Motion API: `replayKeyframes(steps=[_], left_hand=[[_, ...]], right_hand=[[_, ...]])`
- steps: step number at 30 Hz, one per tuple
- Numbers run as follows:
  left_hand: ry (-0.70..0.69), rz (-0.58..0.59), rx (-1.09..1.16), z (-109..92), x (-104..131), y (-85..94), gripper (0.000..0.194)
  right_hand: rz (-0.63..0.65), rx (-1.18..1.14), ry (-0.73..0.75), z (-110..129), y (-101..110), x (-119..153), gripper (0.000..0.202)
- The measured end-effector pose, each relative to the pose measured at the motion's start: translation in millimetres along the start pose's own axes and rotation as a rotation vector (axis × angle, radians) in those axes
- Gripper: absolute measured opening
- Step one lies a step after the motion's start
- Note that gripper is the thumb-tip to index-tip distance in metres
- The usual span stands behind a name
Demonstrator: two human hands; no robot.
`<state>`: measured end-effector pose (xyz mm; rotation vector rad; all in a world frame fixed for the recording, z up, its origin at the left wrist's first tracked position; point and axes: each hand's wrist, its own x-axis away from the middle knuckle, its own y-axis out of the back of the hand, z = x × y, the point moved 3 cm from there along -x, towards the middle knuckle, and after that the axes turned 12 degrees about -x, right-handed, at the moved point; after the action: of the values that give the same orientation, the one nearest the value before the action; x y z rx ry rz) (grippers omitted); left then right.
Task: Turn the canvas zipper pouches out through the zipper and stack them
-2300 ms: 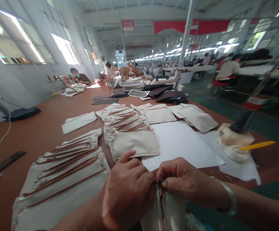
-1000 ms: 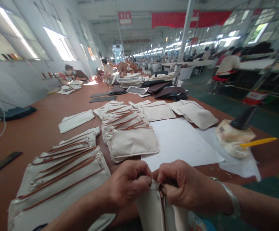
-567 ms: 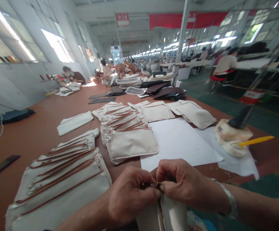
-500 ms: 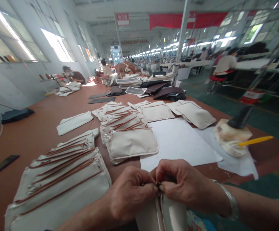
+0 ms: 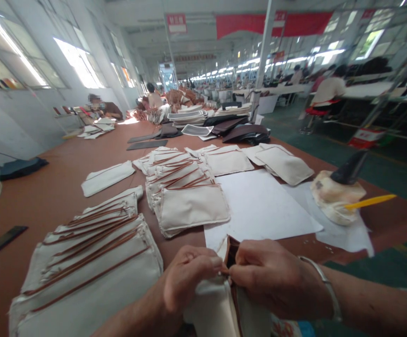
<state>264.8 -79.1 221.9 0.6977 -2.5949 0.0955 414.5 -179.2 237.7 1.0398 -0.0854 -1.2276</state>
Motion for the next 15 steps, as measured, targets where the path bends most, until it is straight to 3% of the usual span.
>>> replayKeyframes(steps=[2,4,6,9,11,15], left_hand=[[-0.02,0.021,-0.035,2,0,-0.2,0.039],[-0.058,0.069,-0.12,3,2,-0.9,0.045],[-0.122,0.105,-0.153,4,4,-0.9,0.049],[-0.209,0.133,-0.154,1,10,-0.1,0.049],[-0.277,0.119,-0.219,-5,14,1.2,0.047],[-0.416,0.087,-0.396,-20,21,3.2,0.041]], right_hand=[[0.004,0.104,0.053,2,-1,2,0.014],[-0.034,0.019,0.071,4,-1,3,0.012],[-0.101,-0.265,-0.017,4,2,4,0.012],[-0.167,-0.763,-0.324,-1,6,4,0.027],[-0.127,-0.904,-0.488,-2,8,1,0.041],[0.068,-0.895,-0.543,0,15,-12,0.052]])
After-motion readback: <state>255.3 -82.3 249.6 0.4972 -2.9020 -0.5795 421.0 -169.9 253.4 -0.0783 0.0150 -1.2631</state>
